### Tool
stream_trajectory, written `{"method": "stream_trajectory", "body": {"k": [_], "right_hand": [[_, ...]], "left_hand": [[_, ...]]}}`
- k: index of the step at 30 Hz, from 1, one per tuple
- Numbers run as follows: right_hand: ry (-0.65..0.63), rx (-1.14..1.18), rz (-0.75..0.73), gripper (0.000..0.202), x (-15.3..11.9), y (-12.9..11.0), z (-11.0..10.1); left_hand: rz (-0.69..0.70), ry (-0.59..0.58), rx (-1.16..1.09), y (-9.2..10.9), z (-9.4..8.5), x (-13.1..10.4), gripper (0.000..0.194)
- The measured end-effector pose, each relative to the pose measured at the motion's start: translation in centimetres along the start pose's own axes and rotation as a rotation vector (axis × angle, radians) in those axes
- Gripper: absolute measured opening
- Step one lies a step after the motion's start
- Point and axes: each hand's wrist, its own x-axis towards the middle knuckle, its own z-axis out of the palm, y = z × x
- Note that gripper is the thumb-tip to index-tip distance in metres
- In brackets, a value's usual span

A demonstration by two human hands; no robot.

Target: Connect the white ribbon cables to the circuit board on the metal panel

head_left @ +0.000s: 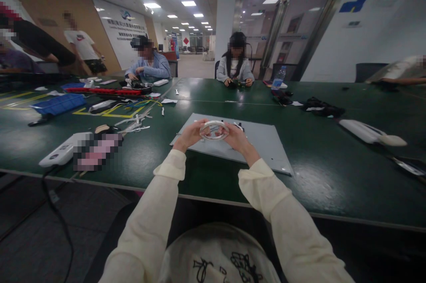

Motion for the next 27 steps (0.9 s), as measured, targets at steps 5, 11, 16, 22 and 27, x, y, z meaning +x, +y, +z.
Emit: {"method": "stream_trajectory", "body": {"k": [5,11,16,22,27], "right_hand": [[-0.033,0.073,0.006,0.031,0.0,0.0,0.0],[-0.069,-0.013,0.021,0.03,-0.1,0.1,-0.5],[-0.117,-0.17,0.019,0.029,-0.2,-0.2,-0.6],[-0.15,-0.432,-0.047,0.033,0.0,-0.1,-0.9],[-0.143,-0.558,-0.091,0.037,-0.2,-0.5,-0.5]], "left_hand": [[-0.015,-0.036,0.017,-0.3,-0.3,0.1,0.012],[-0.041,-0.061,0.095,-0.6,-0.6,0.0,0.016],[-0.042,-0.083,0.262,-0.9,-1.0,0.1,0.018],[-0.022,-0.053,0.446,-0.9,-1.1,0.1,0.018],[0.095,-0.035,0.572,-0.4,-0.8,0.0,0.018]]}}
